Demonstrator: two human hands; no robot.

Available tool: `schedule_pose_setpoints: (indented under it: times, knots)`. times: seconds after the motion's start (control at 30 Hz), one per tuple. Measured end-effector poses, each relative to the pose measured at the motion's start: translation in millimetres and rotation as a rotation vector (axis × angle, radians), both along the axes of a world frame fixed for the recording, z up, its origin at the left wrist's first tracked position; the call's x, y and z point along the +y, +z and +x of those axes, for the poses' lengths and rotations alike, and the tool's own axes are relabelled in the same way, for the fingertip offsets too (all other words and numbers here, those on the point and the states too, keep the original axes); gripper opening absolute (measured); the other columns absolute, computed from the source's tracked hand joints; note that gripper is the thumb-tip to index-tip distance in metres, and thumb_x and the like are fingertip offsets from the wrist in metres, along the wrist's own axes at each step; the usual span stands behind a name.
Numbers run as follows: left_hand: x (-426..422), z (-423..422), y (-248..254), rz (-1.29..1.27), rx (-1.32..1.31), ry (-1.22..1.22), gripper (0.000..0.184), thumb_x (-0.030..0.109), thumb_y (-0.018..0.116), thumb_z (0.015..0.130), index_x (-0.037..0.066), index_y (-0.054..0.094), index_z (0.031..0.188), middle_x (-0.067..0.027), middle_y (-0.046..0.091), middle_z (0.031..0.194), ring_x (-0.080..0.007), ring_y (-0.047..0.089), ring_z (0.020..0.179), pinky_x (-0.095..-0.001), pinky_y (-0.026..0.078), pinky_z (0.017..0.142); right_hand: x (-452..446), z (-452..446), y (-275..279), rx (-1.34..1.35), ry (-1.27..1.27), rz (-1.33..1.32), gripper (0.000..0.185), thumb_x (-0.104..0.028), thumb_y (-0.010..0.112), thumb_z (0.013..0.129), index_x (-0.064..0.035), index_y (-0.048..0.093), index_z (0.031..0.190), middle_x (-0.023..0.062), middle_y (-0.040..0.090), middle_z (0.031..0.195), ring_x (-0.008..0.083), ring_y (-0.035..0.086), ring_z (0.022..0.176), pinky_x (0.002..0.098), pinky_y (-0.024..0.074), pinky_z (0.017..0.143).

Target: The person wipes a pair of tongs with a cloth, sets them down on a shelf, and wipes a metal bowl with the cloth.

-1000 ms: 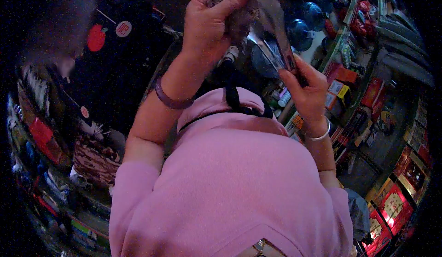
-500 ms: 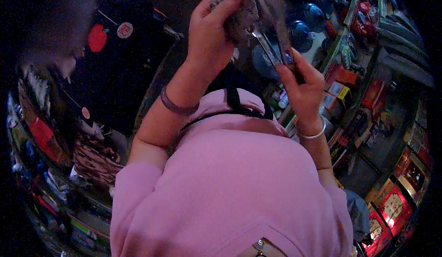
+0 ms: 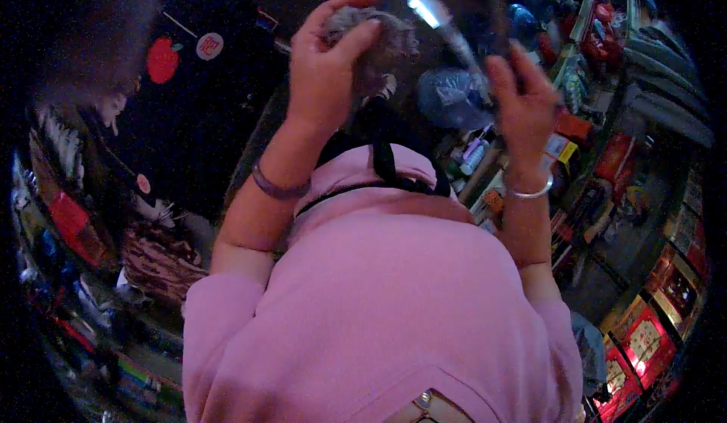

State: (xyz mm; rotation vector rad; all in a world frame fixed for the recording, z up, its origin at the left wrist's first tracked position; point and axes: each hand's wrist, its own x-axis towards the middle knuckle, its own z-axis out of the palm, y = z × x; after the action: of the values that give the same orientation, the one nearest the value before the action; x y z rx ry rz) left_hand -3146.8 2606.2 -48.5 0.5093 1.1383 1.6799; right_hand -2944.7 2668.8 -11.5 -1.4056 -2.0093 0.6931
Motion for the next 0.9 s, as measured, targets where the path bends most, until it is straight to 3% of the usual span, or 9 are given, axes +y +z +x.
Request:
schedule_pose_setpoints:
  times: [0.17,0.23,0.3,0.37,0.6,0.67,0.77,0.87,0.9]
  knots:
    - [-12,-31,-11,-0.072,-0.223,0.141,0.024,-0.002,0.053,0.079,-0.001,0.058,0.102,-0.0088,0.062,0.089,-0.0167,0.061,0.078,-0.0276,0.051,0.072,21,34,23,0.226,-0.087,0.054,0.032,-0.016,0.066,0.078,-0.0048,0.060,0.108,0.0140,0.065,0.092,0.0192,0.062,0.074,0.0303,0.0490,0.065]
    - [-16,-41,-12,-0.051,-0.036,0.213,0.024,-0.002,0.053,0.078,-0.002,0.058,0.102,-0.0093,0.062,0.089,-0.0180,0.062,0.079,-0.0282,0.051,0.073,17,42,8,-0.359,0.401,0.321,0.031,-0.012,0.061,0.078,-0.0099,0.060,0.108,0.0089,0.063,0.078,0.0226,0.059,0.064,0.0329,0.0484,0.059]
    - [-13,-48,-12,-0.093,-0.108,0.232,0.024,-0.002,0.053,0.078,-0.002,0.058,0.101,-0.0098,0.062,0.089,-0.0184,0.062,0.080,-0.0287,0.051,0.073,6,68,-32,-0.733,0.765,0.318,0.032,-0.011,0.056,0.075,-0.0141,0.060,0.107,0.0047,0.055,0.067,0.0240,0.056,0.060,0.0350,0.0467,0.054]
    - [-5,-53,-13,-0.143,-0.128,0.308,0.024,-0.001,0.053,0.078,-0.003,0.058,0.102,-0.0109,0.063,0.089,-0.0195,0.062,0.081,-0.0298,0.051,0.075,-11,80,-52,-0.724,0.957,0.213,0.039,-0.008,0.060,0.067,-0.0148,0.059,0.106,0.0022,0.052,0.067,0.0206,0.055,0.062,0.0334,0.0448,0.055]
    - [42,-56,-28,-0.242,-0.168,0.368,0.027,0.002,0.052,0.079,-0.003,0.057,0.105,-0.0116,0.061,0.097,-0.0217,0.060,0.088,-0.0329,0.049,0.080,73,94,-77,-0.759,0.803,0.113,0.034,-0.011,0.060,0.069,-0.0154,0.060,0.103,0.0030,0.050,0.067,0.0205,0.054,0.062,0.0336,0.0438,0.055]
    - [63,-57,-22,-0.319,-0.131,0.413,0.032,0.006,0.053,0.079,-0.001,0.056,0.110,-0.0104,0.059,0.108,-0.0237,0.056,0.099,-0.0358,0.046,0.087,96,103,-93,-0.758,1.033,0.053,0.035,-0.009,0.060,0.069,-0.0124,0.060,0.104,0.0042,0.051,0.070,0.0213,0.054,0.064,0.0343,0.0440,0.057]
    - [91,-71,-21,-0.350,-0.236,0.462,0.032,0.009,0.054,0.080,-0.001,0.056,0.110,-0.0100,0.059,0.108,-0.0233,0.055,0.102,-0.0345,0.044,0.089,129,125,-91,-0.771,1.239,-0.187,0.038,-0.007,0.059,0.068,-0.0089,0.059,0.106,0.0048,0.052,0.073,0.0220,0.055,0.069,0.0350,0.0442,0.063]
    - [120,-80,-32,-0.326,-0.027,0.386,0.030,0.010,0.055,0.080,0.000,0.057,0.108,-0.0102,0.059,0.106,-0.0229,0.055,0.101,-0.0339,0.045,0.087,210,148,-85,-0.811,1.312,-0.174,0.041,-0.008,0.061,0.066,-0.0108,0.059,0.107,0.0063,0.053,0.074,0.0239,0.055,0.071,0.0362,0.0439,0.066]
    - [139,-85,-32,-0.302,-0.265,0.492,0.026,0.001,0.052,0.078,-0.001,0.058,0.103,-0.0109,0.062,0.094,-0.0215,0.060,0.087,-0.0338,0.049,0.078,242,144,-87,-0.804,1.331,-0.112,0.042,-0.008,0.062,0.066,-0.0112,0.058,0.108,0.0070,0.053,0.074,0.0246,0.055,0.072,0.0365,0.0438,0.067]
